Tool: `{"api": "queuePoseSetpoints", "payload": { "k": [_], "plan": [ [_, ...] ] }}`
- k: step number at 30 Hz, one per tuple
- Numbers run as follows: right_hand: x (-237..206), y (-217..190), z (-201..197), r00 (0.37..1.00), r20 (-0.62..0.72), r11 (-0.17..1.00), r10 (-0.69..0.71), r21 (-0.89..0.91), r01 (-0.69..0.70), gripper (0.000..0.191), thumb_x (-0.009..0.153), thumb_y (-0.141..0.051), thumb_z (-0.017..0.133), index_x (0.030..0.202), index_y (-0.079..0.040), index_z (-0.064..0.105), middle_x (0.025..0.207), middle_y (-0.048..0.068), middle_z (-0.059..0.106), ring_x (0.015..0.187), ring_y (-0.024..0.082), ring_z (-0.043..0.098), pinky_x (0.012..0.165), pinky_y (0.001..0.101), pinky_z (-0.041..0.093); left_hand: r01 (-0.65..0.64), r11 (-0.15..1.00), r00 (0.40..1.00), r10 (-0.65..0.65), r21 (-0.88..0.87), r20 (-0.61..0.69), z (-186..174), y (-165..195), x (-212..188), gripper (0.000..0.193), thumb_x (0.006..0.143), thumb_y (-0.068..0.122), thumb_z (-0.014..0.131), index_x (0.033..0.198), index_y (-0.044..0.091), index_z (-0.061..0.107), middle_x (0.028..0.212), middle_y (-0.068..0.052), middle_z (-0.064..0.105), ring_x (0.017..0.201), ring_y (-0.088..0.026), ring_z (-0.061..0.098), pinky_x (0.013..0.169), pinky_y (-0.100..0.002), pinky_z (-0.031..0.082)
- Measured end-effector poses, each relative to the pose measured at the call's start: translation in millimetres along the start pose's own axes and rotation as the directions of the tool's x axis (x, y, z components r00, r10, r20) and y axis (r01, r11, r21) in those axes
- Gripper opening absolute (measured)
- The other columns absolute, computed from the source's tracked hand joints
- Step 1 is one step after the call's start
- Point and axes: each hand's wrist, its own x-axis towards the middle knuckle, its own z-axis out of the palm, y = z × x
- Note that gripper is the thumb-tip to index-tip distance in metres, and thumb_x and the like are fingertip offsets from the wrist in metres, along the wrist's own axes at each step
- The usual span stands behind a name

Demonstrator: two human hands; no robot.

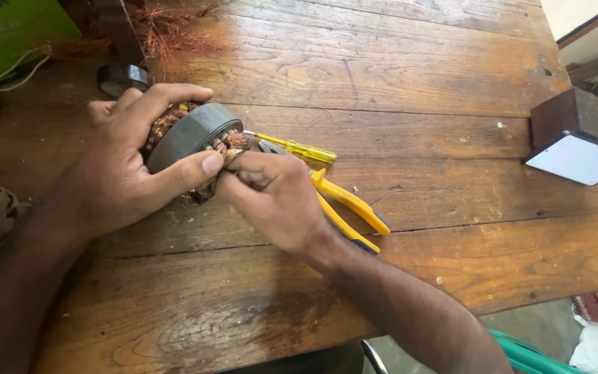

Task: The person holds an electric motor stator on a wooden workbench and pries copper windings out of its slots, using a screwdriver to lever the coils and pliers to pull them free, working around the stator and turning it as they go.

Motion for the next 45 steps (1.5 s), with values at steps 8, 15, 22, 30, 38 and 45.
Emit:
{"api": "queuePoseSetpoints", "payload": {
  "k": [8,15,22,30,38,45],
  "plan": [
    [-5.4,-4.2,3.0,0.911,0.089,0.721,-0.402,-0.582,0.375,0.019,0.093,-0.022,0.074,0.098,-0.005,0.068,0.08,0.008,0.071,0.069,0.024,0.072,0.063,0.0393,0.056,0.0,1.0,1.0,0.001,-0.013,0.02,-4.1,-1.8,-4.7,0.069,0.086,0.051,0.071,0.144,0.014,0.056,0.115,-0.009,0.07,0.103,-0.02,0.059,0.103,-0.041,0.032],
    [-3.7,-1.5,1.4,0.888,0.088,0.658,-0.452,-0.639,0.398,0.016,0.093,-0.017,0.074,0.102,-0.005,0.069,0.084,0.008,0.067,0.071,0.025,0.07,0.063,0.0401,0.057,0.031,0.963,0.996,-0.008,-0.269,0.085,-4.0,-1.8,-0.1,0.068,0.088,0.047,0.071,0.142,0.011,0.052,0.108,-0.007,0.074,0.085,-0.013,0.076,0.074,-0.034,0.059],
    [-5.6,3.8,-4.7,0.856,0.134,0.611,-0.5,-0.646,0.458,0.03,0.089,-0.018,0.074,0.115,-0.003,0.066,0.092,0.009,0.067,0.077,0.027,0.071,0.067,0.0399,0.058,0.031,0.993,0.999,-0.027,-0.111,0.04,0.2,-2.4,-1.8,0.067,0.084,0.049,0.072,0.138,0.013,0.058,0.104,-0.005,0.074,0.084,-0.014,0.071,0.08,-0.034,0.056],
    [-9.2,3.3,-5.8,0.86,0.108,0.618,-0.499,-0.651,0.441,0.027,0.092,-0.022,0.073,0.112,-0.004,0.065,0.09,0.008,0.069,0.075,0.025,0.071,0.065,0.0398,0.057,-0.025,0.997,1.0,0.025,0.07,-0.004,2.2,-0.6,-6.9,0.07,0.087,0.055,0.068,0.143,0.014,0.058,0.112,-0.008,0.072,0.105,-0.021,0.055,0.104,-0.04,0.03],
    [-11.1,4.7,-8.9,0.899,0.152,0.639,-0.41,-0.656,0.402,0.024,0.093,-0.022,0.072,0.102,-0.002,0.063,0.086,0.008,0.068,0.071,0.024,0.07,0.063,0.0405,0.056,-0.088,0.985,0.993,0.076,0.148,0.086,2.5,-32.6,-10.5,0.068,0.094,0.063,0.053,0.136,0.01,0.061,0.09,-0.009,0.068,0.088,-0.021,0.058,0.092,-0.042,0.035],
    [-11.5,5.7,-10.3,0.911,0.165,0.645,-0.377,-0.659,0.386,0.024,0.093,-0.024,0.073,0.095,-0.003,0.061,0.083,0.008,0.068,0.069,0.023,0.07,0.063,0.0412,0.056,0.099,0.988,0.993,-0.091,-0.122,0.069,-4.1,-33.7,-5.0,0.065,0.109,0.058,0.033,0.101,0.004,0.069,0.075,-0.009,0.064,0.067,-0.022,0.062,0.061,-0.038,0.051]
  ]
}}
